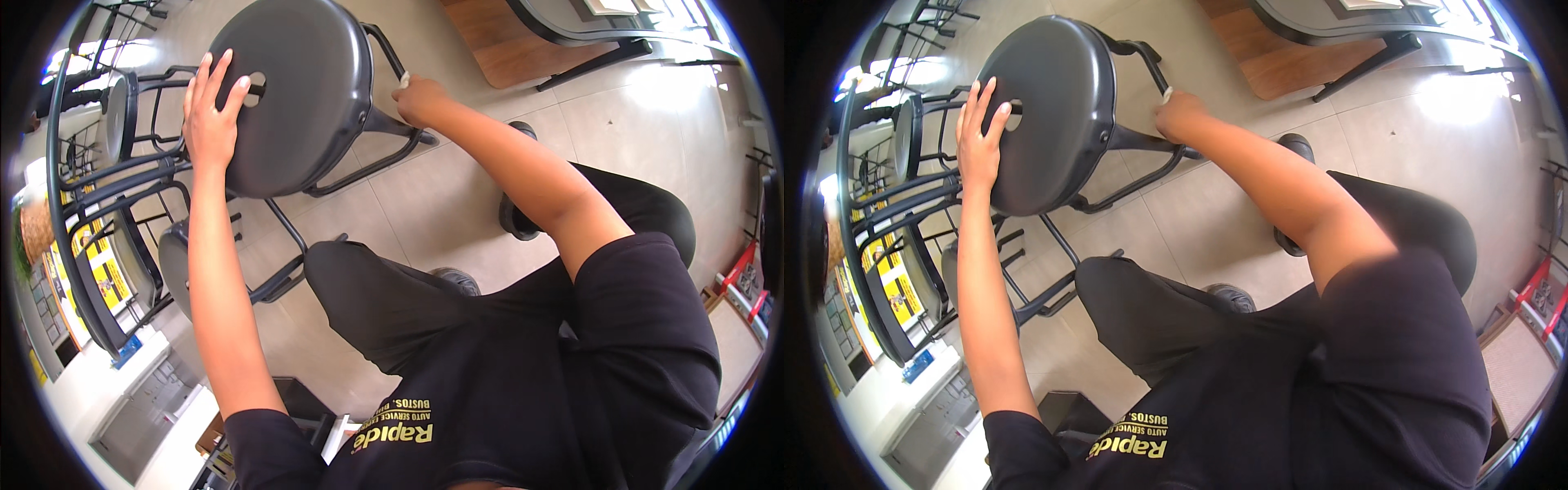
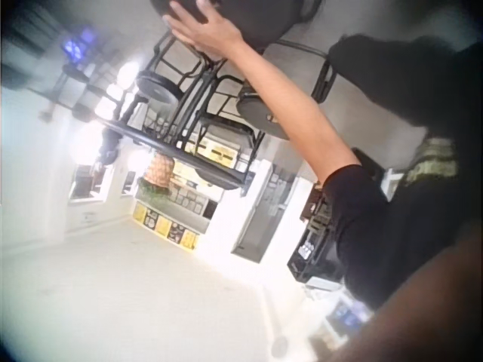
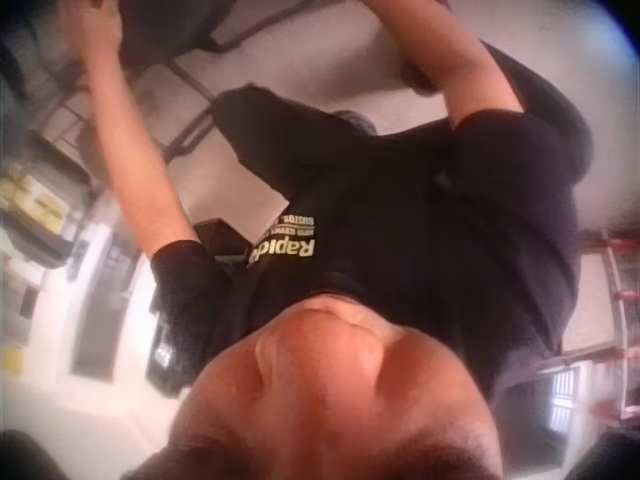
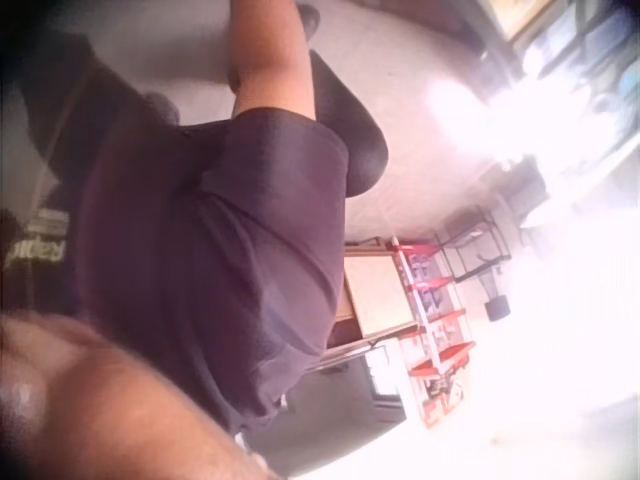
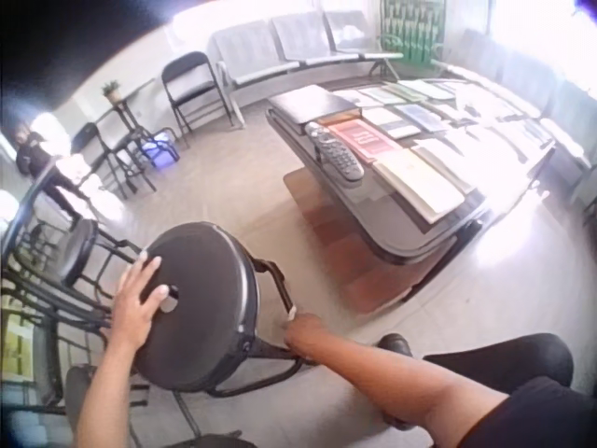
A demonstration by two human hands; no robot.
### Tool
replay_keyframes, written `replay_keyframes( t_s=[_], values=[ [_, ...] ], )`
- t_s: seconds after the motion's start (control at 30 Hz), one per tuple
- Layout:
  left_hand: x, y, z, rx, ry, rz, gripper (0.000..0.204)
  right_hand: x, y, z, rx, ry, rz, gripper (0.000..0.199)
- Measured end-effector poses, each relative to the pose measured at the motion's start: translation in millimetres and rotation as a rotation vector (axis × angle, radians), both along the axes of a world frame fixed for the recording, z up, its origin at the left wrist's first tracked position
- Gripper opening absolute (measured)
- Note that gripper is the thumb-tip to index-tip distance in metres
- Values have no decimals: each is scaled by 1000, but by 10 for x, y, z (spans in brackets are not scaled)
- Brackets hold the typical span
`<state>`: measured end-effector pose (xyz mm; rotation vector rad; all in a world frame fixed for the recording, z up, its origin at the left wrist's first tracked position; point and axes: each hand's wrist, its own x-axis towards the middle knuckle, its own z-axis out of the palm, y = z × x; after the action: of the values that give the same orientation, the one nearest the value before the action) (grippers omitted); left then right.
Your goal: The person wipes the seats and legs of several black metal stools with a white cloth. They move from one stool to the next, cleaning the top surface and the frame.
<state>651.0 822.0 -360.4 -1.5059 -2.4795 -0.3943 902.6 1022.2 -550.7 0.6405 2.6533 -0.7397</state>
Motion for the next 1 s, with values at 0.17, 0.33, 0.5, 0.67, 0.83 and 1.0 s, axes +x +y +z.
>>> replay_keyframes(
  t_s=[0.17, 0.33, 0.5, 0.67, 0.83, 1.0],
  values=[
    [-78, -15, -77, -9, 52, 28, 56, 182, -40, 543, -239, -450, 125, 48],
    [-27, -16, -55, -25, 4, 116, 59, 281, 528, 729, -975, -531, -69, 58],
    [-40, -60, -28, -16, 7, 82, 56, -43, 890, 51, -866, 470, -730, 46],
    [-55, 71, -17, -22, -31, -53, 55, -550, 899, -561, -1481, 429, -885, 41],
    [1, 38, 44, -23, -76, -31, 53, -490, 591, -791, -1917, 523, -793, 51],
    [28, 2, 72, -49, -102, -13, 54, 219, 117, -829, -1945, 464, -741, 57]
  ],
)
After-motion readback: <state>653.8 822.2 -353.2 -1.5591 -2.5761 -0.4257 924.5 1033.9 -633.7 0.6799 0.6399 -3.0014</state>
